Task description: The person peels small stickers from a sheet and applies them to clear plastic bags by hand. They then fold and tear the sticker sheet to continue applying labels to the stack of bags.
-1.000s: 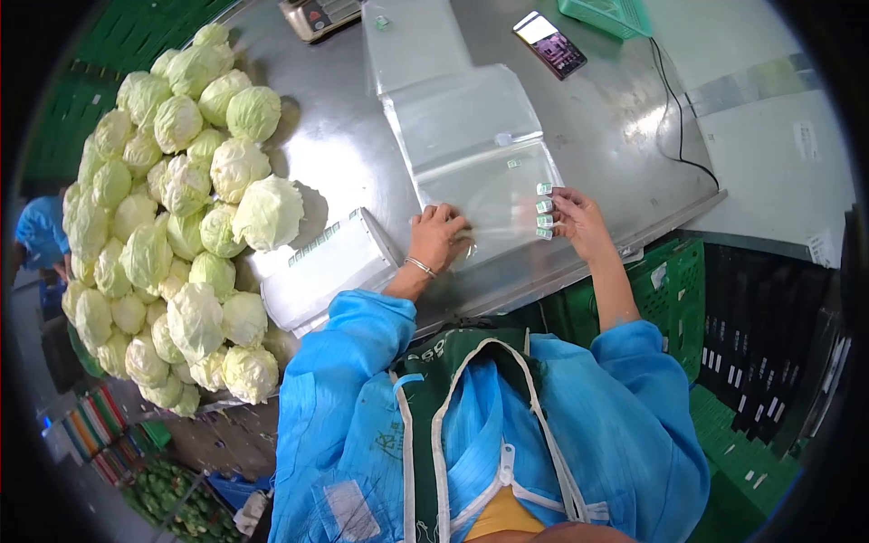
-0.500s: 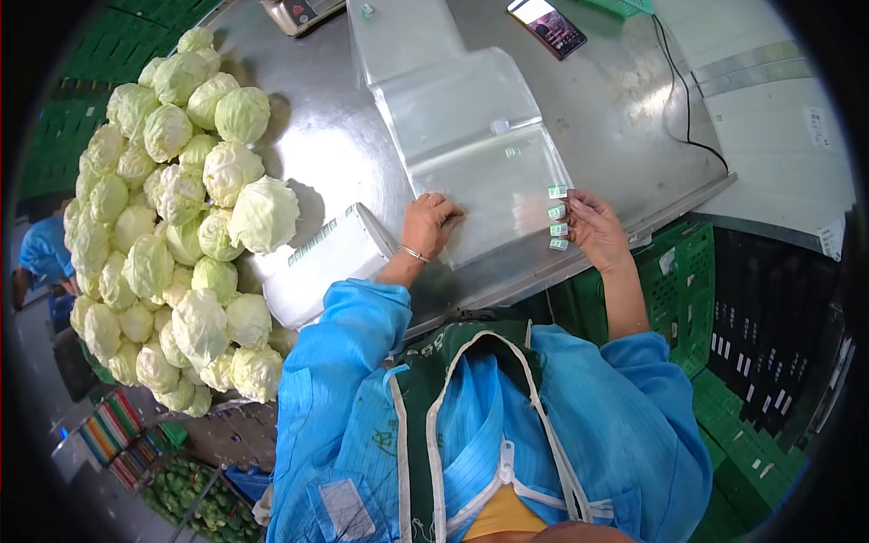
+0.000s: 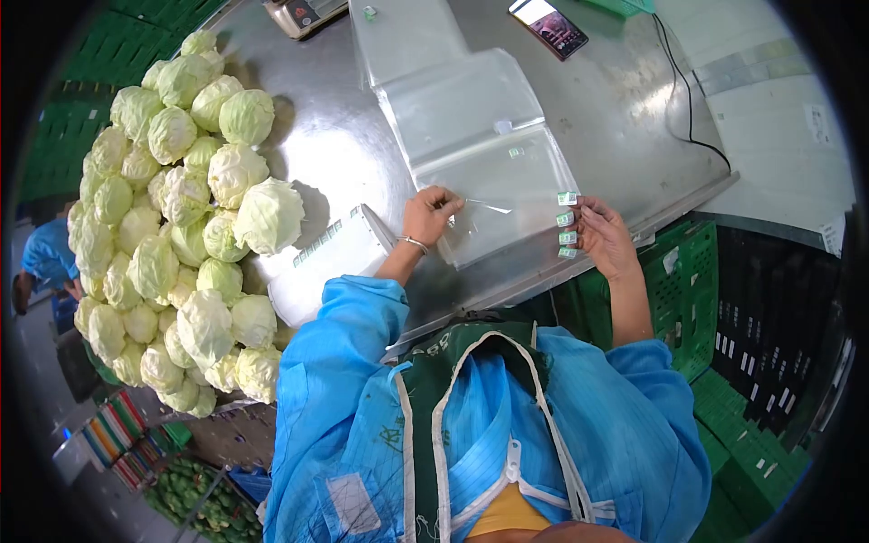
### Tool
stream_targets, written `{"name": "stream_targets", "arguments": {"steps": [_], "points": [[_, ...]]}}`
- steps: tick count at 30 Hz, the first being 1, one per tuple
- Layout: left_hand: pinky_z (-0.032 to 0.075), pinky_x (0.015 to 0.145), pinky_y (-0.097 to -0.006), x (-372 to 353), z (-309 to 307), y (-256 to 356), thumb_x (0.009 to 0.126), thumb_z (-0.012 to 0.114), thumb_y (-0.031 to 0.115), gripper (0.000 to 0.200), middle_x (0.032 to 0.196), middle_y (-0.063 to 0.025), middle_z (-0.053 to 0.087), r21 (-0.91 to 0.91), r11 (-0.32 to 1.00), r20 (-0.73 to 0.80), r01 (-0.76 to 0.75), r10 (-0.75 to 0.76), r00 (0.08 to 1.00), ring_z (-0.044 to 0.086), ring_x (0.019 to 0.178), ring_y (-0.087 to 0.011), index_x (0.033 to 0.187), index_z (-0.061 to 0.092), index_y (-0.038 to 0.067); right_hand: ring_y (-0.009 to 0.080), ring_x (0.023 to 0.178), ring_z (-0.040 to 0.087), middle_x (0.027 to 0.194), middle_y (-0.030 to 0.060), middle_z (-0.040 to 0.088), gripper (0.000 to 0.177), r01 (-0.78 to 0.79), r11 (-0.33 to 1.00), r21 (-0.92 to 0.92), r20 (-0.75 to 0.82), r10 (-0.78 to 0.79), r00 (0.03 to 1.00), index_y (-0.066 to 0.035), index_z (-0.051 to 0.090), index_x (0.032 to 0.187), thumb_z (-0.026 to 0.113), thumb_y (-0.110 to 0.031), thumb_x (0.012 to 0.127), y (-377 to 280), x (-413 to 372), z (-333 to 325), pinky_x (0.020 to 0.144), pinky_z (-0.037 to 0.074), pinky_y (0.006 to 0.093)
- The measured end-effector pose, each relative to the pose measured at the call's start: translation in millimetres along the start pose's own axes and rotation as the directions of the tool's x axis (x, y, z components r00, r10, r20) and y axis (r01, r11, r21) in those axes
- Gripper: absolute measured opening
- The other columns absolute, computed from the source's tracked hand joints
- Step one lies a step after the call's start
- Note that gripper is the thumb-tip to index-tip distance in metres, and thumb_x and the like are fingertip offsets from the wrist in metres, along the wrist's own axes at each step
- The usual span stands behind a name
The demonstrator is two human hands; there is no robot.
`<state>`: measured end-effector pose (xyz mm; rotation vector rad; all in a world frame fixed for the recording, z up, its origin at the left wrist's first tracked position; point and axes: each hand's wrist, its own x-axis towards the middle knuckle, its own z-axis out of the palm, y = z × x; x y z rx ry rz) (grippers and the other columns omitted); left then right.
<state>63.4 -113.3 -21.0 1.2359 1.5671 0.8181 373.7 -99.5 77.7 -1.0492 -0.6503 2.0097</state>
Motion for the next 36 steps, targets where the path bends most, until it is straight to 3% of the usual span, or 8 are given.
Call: {"name": "stream_targets", "arguments": {"steps": [7, 12, 15, 17, 21, 27, 31, 36], "points": [[0.044, 0.066, -0.0252, 59.5, -30.9, 37.8, 0.084, 0.068, 0.017, 0.019, 0.079, -0.0029, 0.065, -0.281, 0.958, -0.286, -0.054, -0.030, 0.958, 0.054, 0.073, -0.0084, 0.085, 0.066, -0.002, 0.0159, 0.084, 0.063, 0.096, 0.0072, 0.065, 0.023, -0.035, 0.999, -0.031, 0.026, 0.036, 0.999, -0.003, 0.058, 0.113, 0.054, -0.016, 0.093, 1.4, 21.4, 11.7, 0.066, 0.053, 0.0306], [0.044, 0.075, -0.0259, 77.6, -66.4, 61.5, 0.087, 0.065, 0.016, 0.022, 0.090, -0.0054, 0.061, -0.327, 0.865, -0.797, -0.380, -0.036, 0.604, 0.053, 0.082, -0.0123, 0.101, 0.061, 0.000, 0.0129, 0.080, 0.062, 0.088, 0.0053, 0.064, 0.026, -0.127, 0.947, -0.296, -0.172, 0.078, 0.982, -0.003, 0.060, 0.109, 0.059, -0.021, 0.091, 14.4, 87.9, 16.0, 0.064, 0.051, 0.0291], [0.044, 0.074, -0.0301, 16.5, -37.7, 56.6, 0.081, 0.067, 0.017, 0.024, 0.091, -0.0083, 0.062, -0.059, 0.978, -0.561, -0.198, 0.131, 0.817, 0.055, 0.082, -0.0185, 0.100, 0.062, 0.004, 0.0142, 0.080, 0.062, 0.087, 0.0066, 0.064, 0.030, -0.150, 0.829, -0.539, -0.189, 0.055, 0.980, 0.001, 0.061, 0.108, 0.060, -0.023, 0.090, 11.9, 111.7, 23.7, 0.065, 0.050, 0.0288], [0.041, 0.084, -0.0411, -16.6, -10.6, 27.8, 0.071, 0.074, 0.020, 0.038, 0.102, -0.0090, 0.060, 0.316, 0.856, -0.157, -0.410, 0.473, 0.867, 0.055, 0.097, -0.0275, 0.106, 0.062, 0.012, 0.0151, 0.080, 0.062, 0.087, 0.0073, 0.064, 0.032, -0.119, 0.662, -0.740, -0.197, -0.044, 0.979, 0.003, 0.061, 0.108, 0.061, -0.023, 0.089, 18.3, 125.9, 19.9, 0.066, 0.050, 0.0288], [0.038, 0.085, -0.0415, -54.8, 7.2, 14.5, 0.069, 0.076, 0.024, 0.040, 0.106, -0.0053, 0.059, 0.524, 0.761, 0.082, -0.383, 0.403, 0.912, 0.052, 0.104, -0.0256, 0.106, 0.063, 0.019, 0.0167, 0.078, 0.061, 0.089, 0.0087, 0.064, 0.036, -0.066, 0.300, -0.952, -0.141, -0.236, 0.961, 0.006, 0.060, 0.110, 0.062, -0.023, 0.088, 22.5, 138.0, 3.7, 0.066, 0.049, 0.0297], [0.045, 0.072, -0.0359, -24.2, 0.2, 1.0, 0.076, 0.073, 0.023, 0.015, 0.083, -0.0024, 0.064, 0.326, 0.914, 0.063, -0.243, 0.236, 0.970, 0.060, 0.081, -0.0219, 0.085, 0.069, 0.011, 0.0119, 0.070, 0.058, 0.083, 0.0051, 0.061, 0.026, 0.033, 0.952, -0.305, -0.002, -0.035, 0.999, 0.001, 0.061, 0.110, 0.057, -0.017, 0.091, -36.8, 82.8, 34.5, 0.057, 0.047, 0.0244], [0.047, 0.062, -0.0288, 3.1, -13.1, 17.4, 0.083, 0.069, 0.022, 0.020, 0.069, -0.0023, 0.064, -0.131, 0.991, 0.095, -0.018, 0.031, 0.995, 0.059, 0.066, -0.0144, 0.078, 0.068, 0.003, 0.0090, 0.065, 0.057, 0.081, 0.0030, 0.060, 0.021, 0.065, 0.989, -0.131, 0.101, -0.052, 0.994, -0.001, 0.061, 0.109, 0.056, -0.013, 0.092, -56.4, 53.9, 48.2, 0.048, 0.042, 0.0214], [0.046, 0.062, -0.0246, -2.4, -12.5, 18.1, 0.082, 0.070, 0.016, 0.016, 0.068, -0.0005, 0.064, -0.111, 0.992, 0.260, 0.063, -0.032, 0.965, 0.057, 0.067, -0.0079, 0.078, 0.067, 0.000, 0.0087, 0.063, 0.057, 0.081, 0.0032, 0.061, 0.021, 0.044, 0.986, -0.159, 0.064, -0.034, 0.997, -0.002, 0.061, 0.108, 0.057, -0.012, 0.091, -45.4, 46.5, 36.0, 0.046, 0.042, 0.0208]]}}
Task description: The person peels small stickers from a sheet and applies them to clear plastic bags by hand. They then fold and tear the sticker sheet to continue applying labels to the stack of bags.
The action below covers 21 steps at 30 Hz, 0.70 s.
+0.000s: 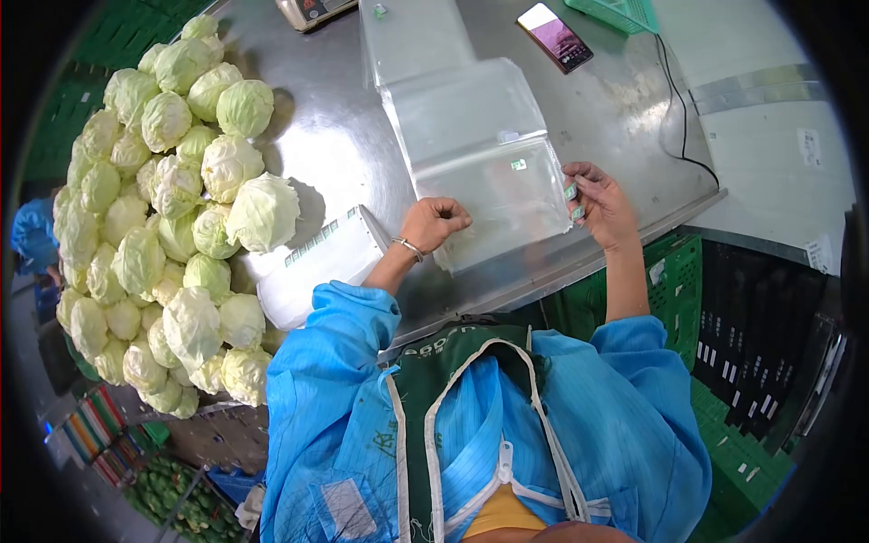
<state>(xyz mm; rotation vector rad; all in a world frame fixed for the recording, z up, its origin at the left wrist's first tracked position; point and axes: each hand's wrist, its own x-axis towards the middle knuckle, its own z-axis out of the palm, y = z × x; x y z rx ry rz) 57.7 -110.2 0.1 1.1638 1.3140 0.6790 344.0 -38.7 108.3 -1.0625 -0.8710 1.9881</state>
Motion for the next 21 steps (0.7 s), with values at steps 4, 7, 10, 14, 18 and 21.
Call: {"name": "stream_targets", "arguments": {"steps": [4, 7, 10, 14, 18, 21], "points": [[0.048, 0.061, -0.0274, -6.2, 13.1, -22.2, 0.075, 0.075, 0.020, 0.015, 0.070, -0.0043, 0.068, -0.043, 0.997, -0.034, 0.057, -0.059, 0.998, 0.060, 0.063, -0.0123, 0.079, 0.071, 0.006, 0.0081, 0.064, 0.057, 0.081, 0.0026, 0.061, 0.021, -0.012, 0.999, 0.046, -0.016, 0.013, 1.000, -0.002, 0.061, 0.108, 0.058, -0.012, 0.090, 9.4, -3.4, -4.7, 0.045, 0.043, 0.0200], [0.047, 0.058, -0.0279, -7.5, 14.8, -18.8, 0.076, 0.075, 0.021, 0.017, 0.069, -0.0045, 0.067, -0.030, 0.996, -0.100, 0.083, -0.085, 0.991, 0.060, 0.062, -0.0119, 0.077, 0.070, 0.005, 0.0079, 0.064, 0.057, 0.080, 0.0021, 0.061, 0.021, -0.012, 0.998, 0.054, -0.032, 0.013, 0.999, -0.002, 0.062, 0.108, 0.059, -0.013, 0.090, 11.6, -5.3, -6.9, 0.045, 0.043, 0.0196], [0.046, 0.065, -0.0310, -5.9, 11.0, -14.9, 0.075, 0.075, 0.022, 0.015, 0.075, -0.0032, 0.066, -0.038, 0.987, -0.086, 0.154, -0.157, 0.984, 0.061, 0.071, -0.0144, 0.081, 0.070, 0.009, 0.0079, 0.064, 0.057, 0.080, 0.0018, 0.061, 0.020, -0.015, 0.999, 0.052, -0.044, 0.017, 0.999, -0.002, 0.062, 0.107, 0.059, -0.013, 0.090, 13.2, -7.0, -7.5, 0.046, 0.044, 0.0197], [0.042, 0.074, -0.0361, -18.0, 18.7, -2.6, 0.071, 0.077, 0.025, 0.019, 0.085, -0.0022, 0.060, 0.521, 0.838, -0.167, -0.163, 0.288, 0.943, 0.058, 0.085, -0.0203, 0.083, 0.068, 0.013, 0.0081, 0.065, 0.057, 0.080, 0.0016, 0.061, 0.020, -0.022, 0.999, 0.049, -0.066, 0.025, 0.998, -0.002, 0.063, 0.106, 0.059, -0.014, 0.090, 17.4, -12.0, -12.6, 0.046, 0.044, 0.0203], [0.040, 0.076, -0.0381, -16.9, 27.0, -13.3, 0.067, 0.078, 0.028, 0.022, 0.086, -0.0018, 0.058, 0.658, 0.731, -0.198, -0.181, 0.400, 0.895, 0.056, 0.088, -0.0230, 0.080, 0.066, 0.014, 0.0090, 0.065, 0.057, 0.080, 0.0021, 0.061, 0.020, -0.036, 0.997, 0.065, -0.095, 0.042, 0.995, -0.003, 0.063, 0.106, 0.059, -0.014, 0.090, 22.7, -16.4, -15.4, 0.046, 0.045, 0.0213], [0.042, 0.073, -0.0364, -8.2, 25.1, -18.7, 0.068, 0.078, 0.026, 0.019, 0.079, -0.0025, 0.060, 0.625, 0.766, -0.202, -0.152, 0.346, 0.916, 0.058, 0.082, -0.0229, 0.078, 0.068, 0.014, 0.0098, 0.065, 0.057, 0.080, 0.0027, 0.061, 0.020, -0.049, 0.996, 0.076, -0.100, 0.056, 0.993, -0.003, 0.062, 0.107, 0.059, -0.014, 0.090, 22.2, -20.5, -12.8, 0.047, 0.045, 0.0217]]}}
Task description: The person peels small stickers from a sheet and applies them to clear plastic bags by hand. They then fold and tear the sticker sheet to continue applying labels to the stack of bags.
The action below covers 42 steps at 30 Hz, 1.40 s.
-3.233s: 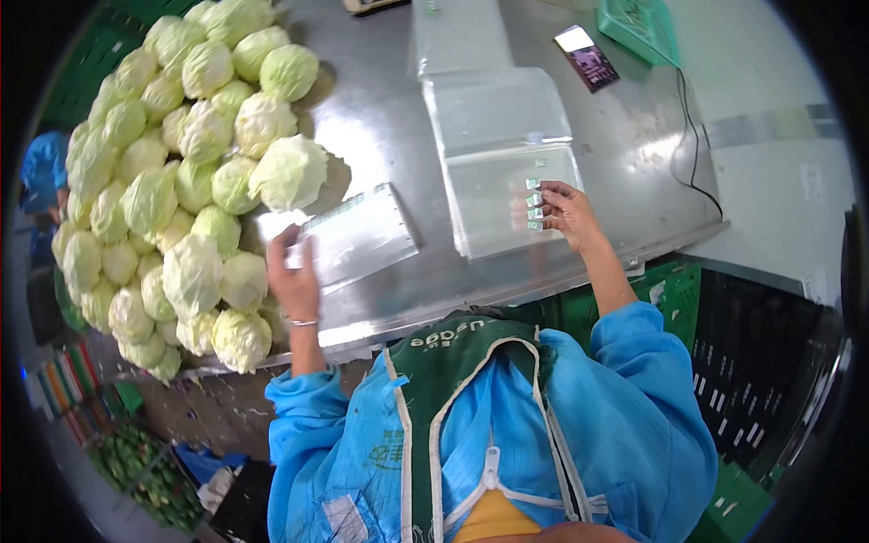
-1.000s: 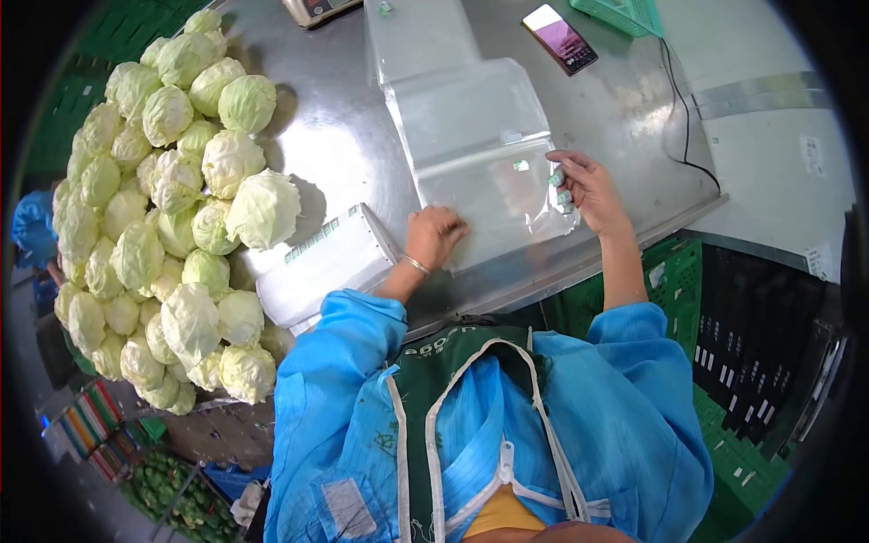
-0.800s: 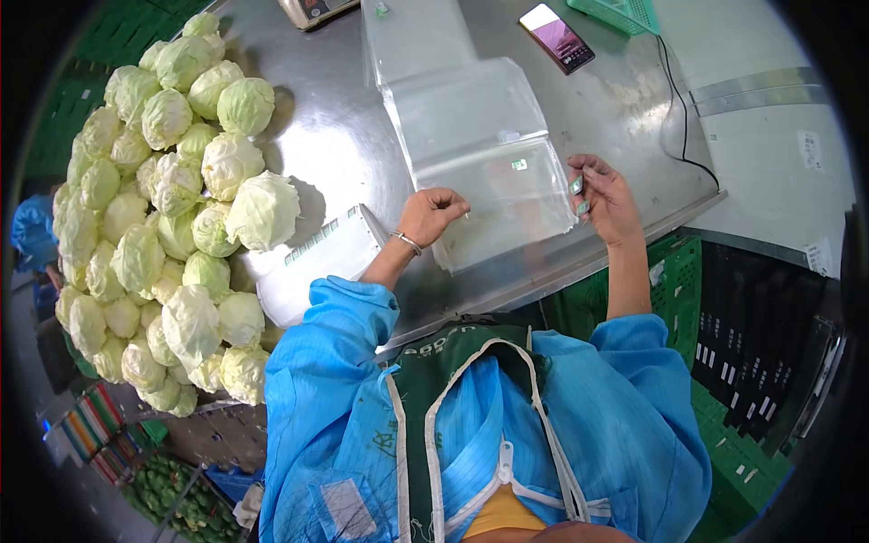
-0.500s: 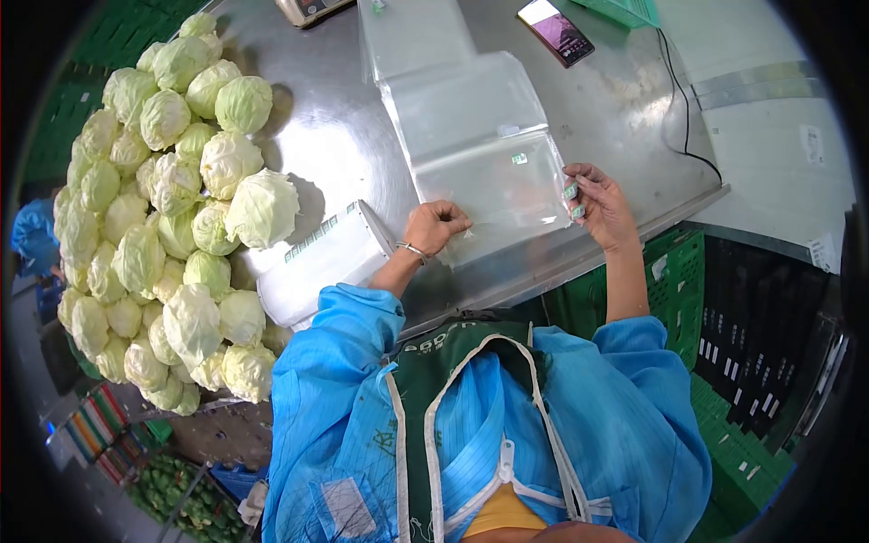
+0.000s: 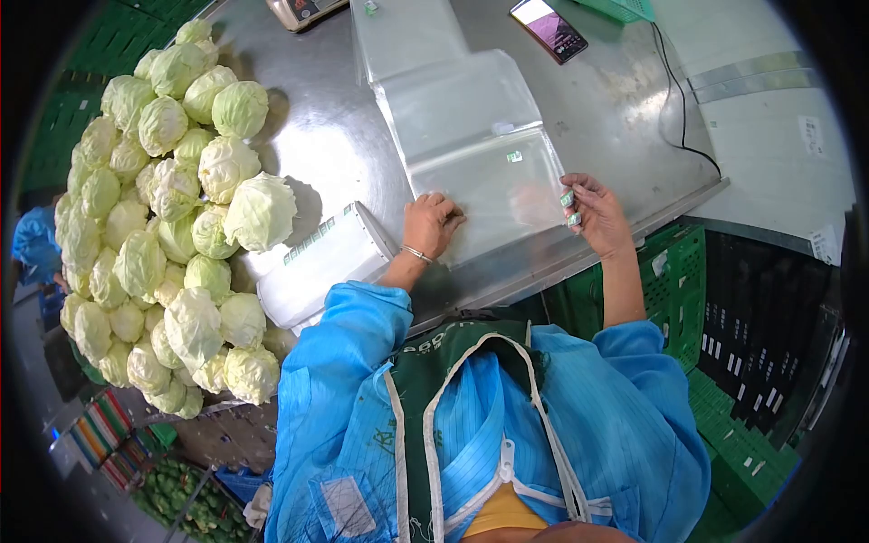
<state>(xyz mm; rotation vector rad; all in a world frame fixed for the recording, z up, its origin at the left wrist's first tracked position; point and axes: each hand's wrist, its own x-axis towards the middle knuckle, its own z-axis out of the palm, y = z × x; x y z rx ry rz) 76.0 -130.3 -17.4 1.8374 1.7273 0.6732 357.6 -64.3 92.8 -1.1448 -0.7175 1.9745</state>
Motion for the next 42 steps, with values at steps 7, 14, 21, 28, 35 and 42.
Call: {"name": "stream_targets", "arguments": {"steps": [7, 14, 21, 28, 35, 42], "points": [[0.044, 0.063, -0.0253, 59.3, -32.2, -10.9, 0.080, 0.070, 0.019, 0.020, 0.070, -0.0023, 0.064, -0.724, 0.647, -0.084, 0.238, -0.426, 0.901, 0.053, 0.067, -0.0075, 0.079, 0.068, -0.001, 0.0101, 0.066, 0.056, 0.085, 0.0038, 0.061, 0.024, 0.010, 1.000, 0.000, 0.134, -0.010, 0.991, -0.002, 0.059, 0.111, 0.058, -0.014, 0.090, 0.8, -3.3, 0.5, 0.048, 0.044, 0.0218], [0.043, 0.067, -0.0258, 87.3, -84.4, -6.7, 0.084, 0.065, 0.012, 0.019, 0.087, -0.0028, 0.060, -0.695, 0.716, -0.606, -0.064, -0.536, 0.588, 0.051, 0.074, -0.0121, 0.099, 0.062, 0.002, 0.0086, 0.071, 0.053, 0.091, 0.0044, 0.060, 0.030, 0.046, 0.867, -0.496, -0.112, -0.117, 0.987, 0.001, 0.053, 0.115, 0.057, -0.009, 0.088, 29.4, 70.4, 19.4, 0.063, 0.045, 0.0253], [0.038, 0.084, -0.0401, -23.0, -20.3, 20.8, 0.071, 0.076, 0.023, 0.036, 0.103, -0.0042, 0.059, 0.009, 0.998, -0.130, -0.056, 0.057, 0.990, 0.053, 0.097, -0.0252, 0.105, 0.064, 0.018, 0.0293, 0.095, 0.063, 0.108, 0.0152, 0.063, 0.038, 0.024, 0.341, -0.940, -0.049, -0.203, 0.978, -0.002, 0.048, 0.123, 0.055, -0.010, 0.087, 42.8, 101.3, 27.5, 0.081, 0.048, 0.0375], [0.037, 0.071, -0.0385, -16.0, 4.9, -8.1, 0.067, 0.077, 0.027, 0.019, 0.083, -0.0026, 0.058, 0.052, 0.993, -0.133, -0.103, 0.109, 0.985, 0.054, 0.082, -0.0239, 0.080, 0.067, 0.016, 0.0168, 0.069, 0.061, 0.111, 0.0127, 0.064, 0.041, 0.097, 0.114, -0.989, 0.054, -0.330, 0.943, -0.004, 0.046, 0.127, 0.055, -0.014, 0.088, 33.0, 86.3, 15.5, 0.065, 0.050, 0.0304], [0.043, 0.073, -0.0275, 61.4, -55.2, -1.5, 0.083, 0.064, 0.015, 0.012, 0.086, -0.0024, 0.061, -0.835, 0.504, -0.155, 0.220, -0.599, 0.785, 0.051, 0.079, -0.0105, 0.088, 0.066, 0.005, 0.0063, 0.067, 0.054, 0.093, 0.0107, 0.063, 0.028, 0.191, 0.979, -0.071, 0.205, -0.173, 0.963, -0.001, 0.051, 0.115, 0.054, -0.013, 0.090, -39.9, 37.2, 38.5, 0.043, 0.037, 0.0170], [0.043, 0.078, -0.0300, 54.5, -56.7, 1.4, 0.082, 0.064, 0.016, 0.028, 0.095, -0.0046, 0.059, -0.755, 0.653, -0.507, 0.061, -0.640, 0.577, 0.051, 0.085, -0.0155, 0.107, 0.058, 0.002, 0.0125, 0.083, 0.059, 0.102, 0.0079, 0.057, 0.032, 0.078, 0.855, -0.512, -0.042, -0.116, 0.992, -0.005, 0.047, 0.120, 0.054, -0.017, 0.091, 14.3, 88.8, 21.6, 0.055, 0.046, 0.0246]]}}
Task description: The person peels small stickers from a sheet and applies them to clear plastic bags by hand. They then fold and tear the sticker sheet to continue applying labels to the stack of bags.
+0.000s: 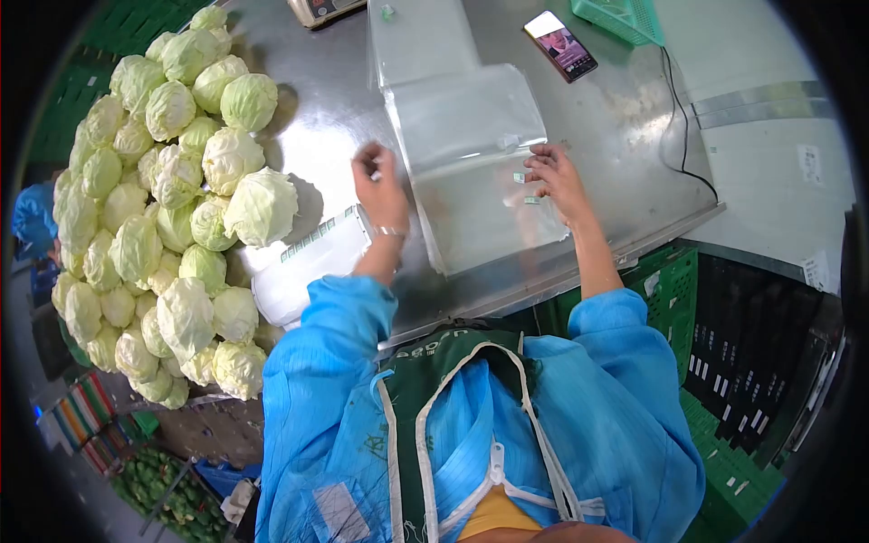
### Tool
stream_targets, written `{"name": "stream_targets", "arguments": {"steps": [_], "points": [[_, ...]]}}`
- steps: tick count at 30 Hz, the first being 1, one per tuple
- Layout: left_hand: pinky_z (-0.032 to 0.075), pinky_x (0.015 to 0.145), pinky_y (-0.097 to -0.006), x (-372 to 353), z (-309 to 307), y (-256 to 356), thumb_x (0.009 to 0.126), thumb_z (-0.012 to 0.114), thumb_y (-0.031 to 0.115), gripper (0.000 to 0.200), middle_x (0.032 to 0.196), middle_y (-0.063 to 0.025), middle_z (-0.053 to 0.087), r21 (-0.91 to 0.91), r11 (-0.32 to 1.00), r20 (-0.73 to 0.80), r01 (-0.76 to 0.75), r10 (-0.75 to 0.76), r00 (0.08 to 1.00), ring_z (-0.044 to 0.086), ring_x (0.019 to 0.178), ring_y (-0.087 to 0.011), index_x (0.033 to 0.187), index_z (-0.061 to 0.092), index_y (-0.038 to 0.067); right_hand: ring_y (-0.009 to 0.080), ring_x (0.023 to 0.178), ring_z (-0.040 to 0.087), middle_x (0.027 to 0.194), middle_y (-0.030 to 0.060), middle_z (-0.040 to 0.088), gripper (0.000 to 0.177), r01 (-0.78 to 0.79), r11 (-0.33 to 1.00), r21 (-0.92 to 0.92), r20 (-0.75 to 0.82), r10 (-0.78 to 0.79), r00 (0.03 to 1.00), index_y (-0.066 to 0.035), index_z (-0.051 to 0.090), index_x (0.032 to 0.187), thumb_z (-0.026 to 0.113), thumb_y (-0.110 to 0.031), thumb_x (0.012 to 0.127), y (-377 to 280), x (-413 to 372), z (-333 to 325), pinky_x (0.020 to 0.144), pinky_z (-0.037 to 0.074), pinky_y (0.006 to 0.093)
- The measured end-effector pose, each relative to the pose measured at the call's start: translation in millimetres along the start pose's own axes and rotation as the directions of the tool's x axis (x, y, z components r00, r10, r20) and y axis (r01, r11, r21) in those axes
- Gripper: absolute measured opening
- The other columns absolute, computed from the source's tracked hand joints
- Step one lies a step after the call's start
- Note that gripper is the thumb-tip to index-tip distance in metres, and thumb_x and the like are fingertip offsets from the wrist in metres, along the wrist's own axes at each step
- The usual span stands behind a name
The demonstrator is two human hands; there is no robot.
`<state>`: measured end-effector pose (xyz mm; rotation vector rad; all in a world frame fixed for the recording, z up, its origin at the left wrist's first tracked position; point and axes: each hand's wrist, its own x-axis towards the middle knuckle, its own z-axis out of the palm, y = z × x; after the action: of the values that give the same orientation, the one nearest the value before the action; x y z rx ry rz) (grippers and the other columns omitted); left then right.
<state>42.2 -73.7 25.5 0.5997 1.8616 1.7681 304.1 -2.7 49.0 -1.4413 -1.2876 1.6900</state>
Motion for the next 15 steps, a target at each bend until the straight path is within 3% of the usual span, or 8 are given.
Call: {"name": "stream_targets", "arguments": {"steps": [1, 2, 4, 8, 11, 14, 15], "points": [[0.043, 0.078, -0.0306, -23.1, -11.0, -2.9, 0.081, 0.065, 0.015, 0.031, 0.094, -0.0073, 0.060, 0.170, 0.980, 0.169, -0.106, 0.077, 0.983, 0.053, 0.087, -0.0184, 0.108, 0.058, 0.002, 0.0137, 0.084, 0.059, 0.104, 0.0079, 0.056, 0.034, -0.016, 0.999, -0.042, -0.005, 0.016, 1.000, -0.005, 0.046, 0.122, 0.055, -0.017, 0.091, 3.9, 6.2, 4.9, 0.057, 0.047, 0.0259], [0.042, 0.084, -0.0361, -42.6, -23.0, -16.2, 0.077, 0.069, 0.016, 0.036, 0.104, -0.0078, 0.060, 0.242, 0.936, 0.384, -0.254, 0.148, 0.911, 0.053, 0.096, -0.0223, 0.111, 0.060, 0.008, 0.0148, 0.086, 0.059, 0.106, 0.0079, 0.055, 0.036, -0.033, 0.996, -0.084, -0.009, 0.032, 0.999, -0.005, 0.045, 0.123, 0.055, -0.017, 0.090, 6.9, 9.9, 9.6, 0.058, 0.048, 0.0273], [0.037, 0.089, -0.0421, -75.1, -35.7, -11.7, 0.072, 0.074, 0.019, 0.041, 0.116, -0.0041, 0.056, 0.450, 0.628, 0.739, -0.635, 0.137, 0.659, 0.050, 0.106, -0.0252, 0.111, 0.062, 0.017, 0.0167, 0.087, 0.060, 0.111, 0.0107, 0.054, 0.038, -0.031, 0.980, -0.196, -0.029, 0.026, 0.999, -0.004, 0.045, 0.124, 0.056, -0.015, 0.089, 8.9, 13.9, 16.6, 0.058, 0.049, 0.0283], [0.035, 0.090, -0.0422, -85.3, -49.5, -40.8, 0.065, 0.078, 0.029, 0.043, 0.122, -0.0001, 0.054, 0.392, 0.604, 0.803, -0.694, 0.143, 0.578, 0.049, 0.110, -0.0243, 0.106, 0.065, 0.024, 0.0195, 0.091, 0.061, 0.115, 0.0130, 0.053, 0.041, 0.132, 0.866, -0.482, -0.004, -0.153, 0.988, -0.006, 0.043, 0.127, 0.055, -0.012, 0.088, 18.1, 23.2, 8.8, 0.060, 0.051, 0.0304], [0.036, 0.085, -0.0422, -75.9, -49.5, -61.0, 0.066, 0.078, 0.028, 0.034, 0.112, 0.0011, 0.057, 0.401, 0.576, 0.830, -0.712, 0.100, 0.548, 0.051, 0.102, -0.0247, 0.097, 0.067, 0.021, 0.0221, 0.092, 0.062, 0.117, 0.0147, 0.054, 0.044, 0.105, 0.924, -0.368, -0.075, -0.142, 0.987, -0.005, 0.041, 0.128, 0.057, -0.014, 0.088, -15.0, 1.0, 4.6, 0.059, 0.052, 0.0296], [0.036, 0.079, -0.0409, -65.1, -40.4, -55.8, 0.067, 0.078, 0.026, 0.024, 0.099, 0.0019, 0.057, 0.354, 0.583, 0.842, -0.732, 0.143, 0.521, 0.052, 0.092, -0.0244, 0.086, 0.065, 0.019, 0.0246, 0.090, 0.064, 0.112, 0.0157, 0.057, 0.044, 0.085, 0.972, 0.221, -0.038, -0.079, 0.996, -0.004, 0.042, 0.126, 0.059, -0.017, 0.088, -54.0, -24.2, -6.9, 0.059, 0.053, 0.0281], [0.036, 0.078, -0.0401, -64.4, -39.6, -48.7, 0.067, 0.077, 0.025, 0.022, 0.096, 0.0016, 0.057, 0.334, 0.601, 0.826, -0.726, 0.184, 0.532, 0.052, 0.091, -0.0243, 0.083, 0.064, 0.018, 0.0249, 0.089, 0.065, 0.109, 0.0154, 0.058, 0.043, 0.088, 0.963, 0.253, -0.019, -0.086, 0.996, -0.004, 0.043, 0.125, 0.060, -0.017, 0.088, -53.7, -26.5, -12.2, 0.058, 0.052, 0.0275]]}}
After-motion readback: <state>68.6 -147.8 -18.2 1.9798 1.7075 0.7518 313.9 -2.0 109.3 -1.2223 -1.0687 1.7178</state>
